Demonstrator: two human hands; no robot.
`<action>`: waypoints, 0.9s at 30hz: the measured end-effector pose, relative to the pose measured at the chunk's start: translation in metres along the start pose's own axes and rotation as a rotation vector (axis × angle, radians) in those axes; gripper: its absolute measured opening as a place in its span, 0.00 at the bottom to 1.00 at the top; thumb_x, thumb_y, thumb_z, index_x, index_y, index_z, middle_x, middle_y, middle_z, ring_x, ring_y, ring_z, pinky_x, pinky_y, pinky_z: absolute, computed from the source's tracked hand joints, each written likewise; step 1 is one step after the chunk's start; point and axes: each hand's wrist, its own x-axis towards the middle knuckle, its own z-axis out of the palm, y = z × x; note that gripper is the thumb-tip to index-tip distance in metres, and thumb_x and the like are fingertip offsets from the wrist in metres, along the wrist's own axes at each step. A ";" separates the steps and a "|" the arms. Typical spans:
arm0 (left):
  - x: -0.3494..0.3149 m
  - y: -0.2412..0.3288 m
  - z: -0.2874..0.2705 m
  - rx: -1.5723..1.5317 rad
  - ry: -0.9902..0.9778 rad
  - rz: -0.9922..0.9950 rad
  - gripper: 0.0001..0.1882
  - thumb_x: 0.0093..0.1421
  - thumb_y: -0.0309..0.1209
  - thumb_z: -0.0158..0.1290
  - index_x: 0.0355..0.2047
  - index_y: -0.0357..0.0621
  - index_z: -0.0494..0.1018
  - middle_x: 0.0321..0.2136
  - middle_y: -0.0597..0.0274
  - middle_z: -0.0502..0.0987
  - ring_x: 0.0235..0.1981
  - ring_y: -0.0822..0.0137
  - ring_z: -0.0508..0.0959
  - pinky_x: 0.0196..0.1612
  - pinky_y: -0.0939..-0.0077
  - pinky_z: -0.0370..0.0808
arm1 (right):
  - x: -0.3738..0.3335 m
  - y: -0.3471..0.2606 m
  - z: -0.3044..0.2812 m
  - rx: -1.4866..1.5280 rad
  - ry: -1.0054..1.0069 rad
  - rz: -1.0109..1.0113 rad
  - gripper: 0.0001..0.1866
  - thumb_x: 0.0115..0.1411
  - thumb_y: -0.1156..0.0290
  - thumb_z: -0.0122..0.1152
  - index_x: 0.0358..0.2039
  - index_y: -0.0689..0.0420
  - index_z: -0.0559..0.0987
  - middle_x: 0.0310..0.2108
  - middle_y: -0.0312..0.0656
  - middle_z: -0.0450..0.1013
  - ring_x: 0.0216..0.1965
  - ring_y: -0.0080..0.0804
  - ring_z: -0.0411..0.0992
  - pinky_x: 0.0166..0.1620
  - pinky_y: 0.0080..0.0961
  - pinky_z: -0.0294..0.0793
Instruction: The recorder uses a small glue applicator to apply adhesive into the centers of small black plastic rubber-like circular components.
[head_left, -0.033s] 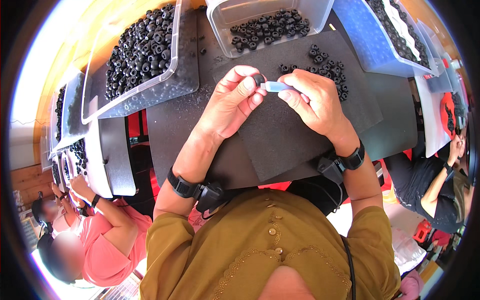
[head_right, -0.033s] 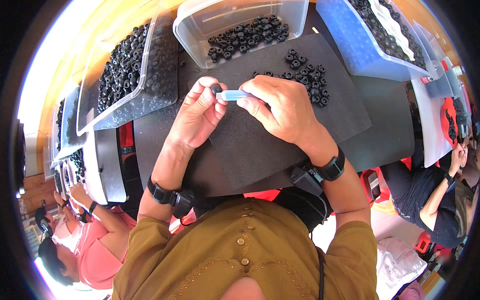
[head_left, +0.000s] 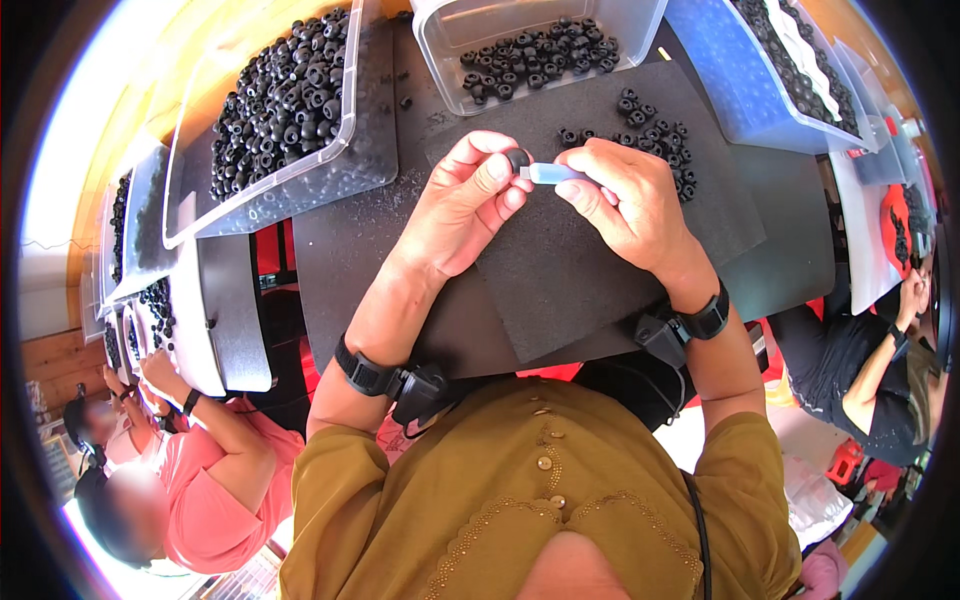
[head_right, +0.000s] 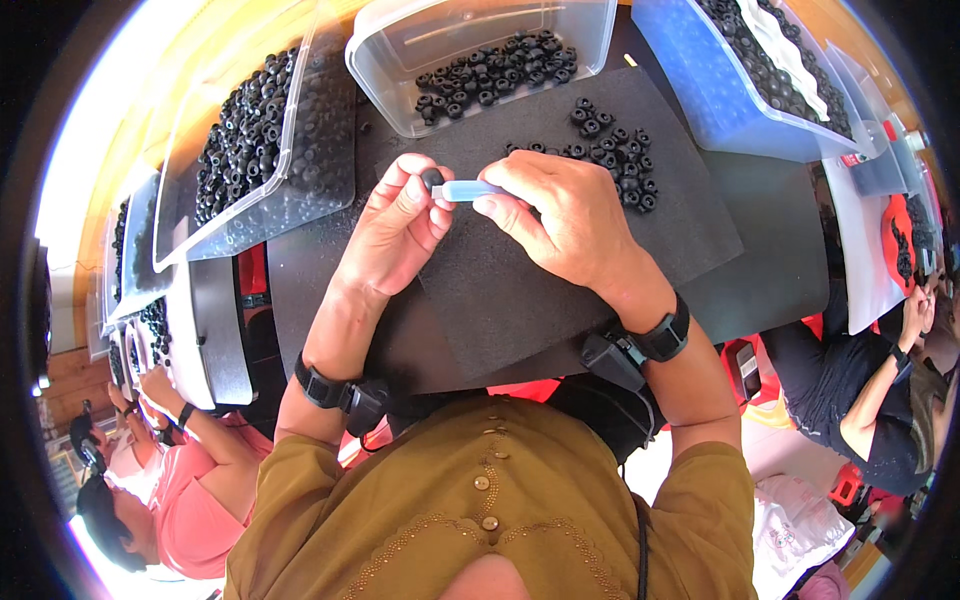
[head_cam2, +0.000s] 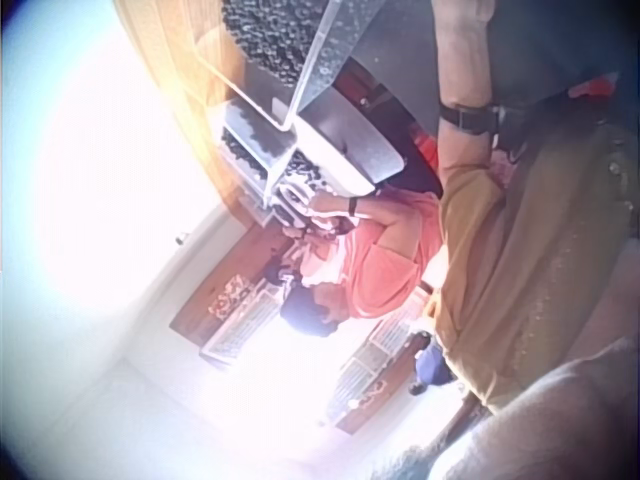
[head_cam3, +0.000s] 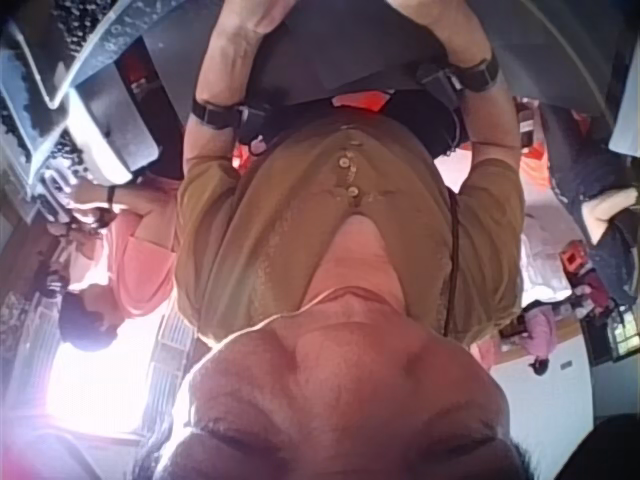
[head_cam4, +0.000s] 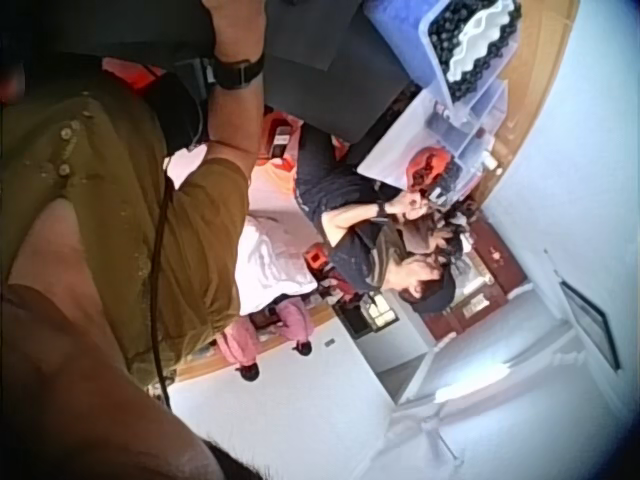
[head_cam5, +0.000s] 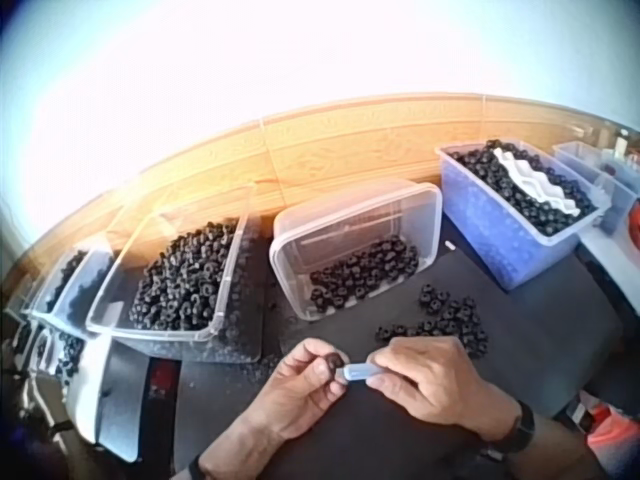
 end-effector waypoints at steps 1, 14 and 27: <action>0.000 0.000 -0.001 0.008 -0.018 0.004 0.09 0.65 0.31 0.52 0.44 0.43 0.72 0.40 0.60 0.76 0.39 0.72 0.77 0.42 0.82 0.77 | 0.000 0.000 0.000 0.000 0.000 0.000 0.09 0.59 0.65 0.61 0.32 0.58 0.77 0.25 0.43 0.72 0.25 0.45 0.72 0.27 0.35 0.70; 0.000 0.000 -0.001 0.054 -0.028 0.019 0.07 0.65 0.31 0.52 0.41 0.44 0.71 0.39 0.62 0.75 0.39 0.73 0.76 0.43 0.82 0.76 | 0.000 -0.003 0.000 0.000 0.008 0.018 0.08 0.59 0.66 0.62 0.32 0.58 0.77 0.24 0.43 0.72 0.24 0.45 0.73 0.27 0.34 0.70; -0.004 -0.005 0.019 0.209 -0.220 0.019 0.07 0.63 0.30 0.55 0.41 0.47 0.73 0.34 0.57 0.74 0.34 0.70 0.74 0.38 0.80 0.72 | 0.000 0.016 0.004 -0.042 0.181 0.190 0.10 0.61 0.66 0.60 0.33 0.61 0.77 0.24 0.46 0.72 0.24 0.47 0.72 0.28 0.35 0.69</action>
